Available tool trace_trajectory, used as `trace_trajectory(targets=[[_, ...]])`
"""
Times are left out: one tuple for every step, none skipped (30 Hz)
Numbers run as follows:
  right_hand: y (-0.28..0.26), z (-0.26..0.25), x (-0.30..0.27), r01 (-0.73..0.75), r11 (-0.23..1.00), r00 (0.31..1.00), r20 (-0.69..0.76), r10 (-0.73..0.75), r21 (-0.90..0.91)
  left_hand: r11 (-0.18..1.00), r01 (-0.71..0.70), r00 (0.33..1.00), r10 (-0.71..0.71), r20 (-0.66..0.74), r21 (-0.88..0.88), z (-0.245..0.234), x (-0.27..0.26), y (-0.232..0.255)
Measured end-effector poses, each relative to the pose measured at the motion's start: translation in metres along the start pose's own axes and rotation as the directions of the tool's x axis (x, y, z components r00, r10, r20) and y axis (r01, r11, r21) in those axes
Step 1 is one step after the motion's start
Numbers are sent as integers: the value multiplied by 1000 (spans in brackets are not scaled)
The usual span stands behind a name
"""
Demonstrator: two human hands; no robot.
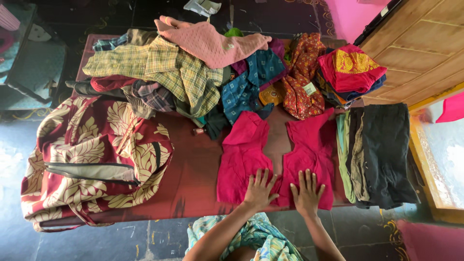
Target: The person folds various items of clothing, including pants and a pink blouse, by hand on a low surface.
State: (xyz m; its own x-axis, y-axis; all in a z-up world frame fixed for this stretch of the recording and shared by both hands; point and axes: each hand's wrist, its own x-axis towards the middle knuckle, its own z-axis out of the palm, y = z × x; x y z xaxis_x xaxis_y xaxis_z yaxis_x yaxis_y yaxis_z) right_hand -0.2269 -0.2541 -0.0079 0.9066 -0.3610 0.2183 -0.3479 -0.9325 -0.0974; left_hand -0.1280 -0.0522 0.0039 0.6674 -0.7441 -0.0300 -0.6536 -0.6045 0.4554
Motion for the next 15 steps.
trace_trajectory(targets=[[-1, 0, 1, -39, 999, 999, 19, 39, -8, 990, 22, 998, -29, -47, -137, -5, 1, -4], [-3, 0, 2, -77, 997, 996, 37, 78, -17, 961, 37, 994, -63, -89, -273, -10, 3, -10], [-3, 1, 5, -112, 993, 992, 56, 114, -27, 957, 51, 958, -128, -258, -285, -18, 9, -19], [-6, 3, 10, -173, 985, 981, 85, 174, -14, 952, 63, 889, -190, -417, -299, -27, 16, -31], [-11, 6, 17, -231, 973, 967, 114, 229, 0, 941, 148, 833, -285, -474, -305, -39, 24, -45], [-15, 10, 24, -288, 958, 948, 144, 283, 11, 920, 231, 764, -373, -527, -317, -52, 35, -62], [-19, 13, 29, -293, 956, 946, 148, 289, 8, 904, 296, 731, -421, -536, -307, -67, 43, -81], [-23, 16, 35, -299, 954, 943, 152, 295, 4, 884, 360, 696, -468, -545, -299, -82, 52, -100], [-29, 19, 37, -307, 952, 940, 161, 302, 1, 915, 341, 741, -404, -537, -218, -95, 57, -118], [-34, 19, 38, -305, 952, 941, 153, 303, -15, 939, 316, 783, -339, -522, -136, -107, 62, -134], [-38, 17, 41, -302, 953, 942, 141, 304, -31, 959, 280, 833, -213, -511, 55, -118, 69, -147], [-43, 14, 46, -300, 953, 944, 128, 304, -48, 942, 229, 876, -90, -474, 244, -127, 76, -158], [-48, 10, 54, -246, 969, 968, 67, 243, 35, 893, 166, 911, 24, -412, 419, -133, 88, -165], [-55, 6, 68, -185, 976, 983, 1, 186, 115, 849, 151, 946, 25, -323, 506, -137, 105, -171], [-64, 1, 80, -124, 974, 988, -64, 138, 190, 799, 121, 975, 17, -224, 588, -139, 120, -177]])
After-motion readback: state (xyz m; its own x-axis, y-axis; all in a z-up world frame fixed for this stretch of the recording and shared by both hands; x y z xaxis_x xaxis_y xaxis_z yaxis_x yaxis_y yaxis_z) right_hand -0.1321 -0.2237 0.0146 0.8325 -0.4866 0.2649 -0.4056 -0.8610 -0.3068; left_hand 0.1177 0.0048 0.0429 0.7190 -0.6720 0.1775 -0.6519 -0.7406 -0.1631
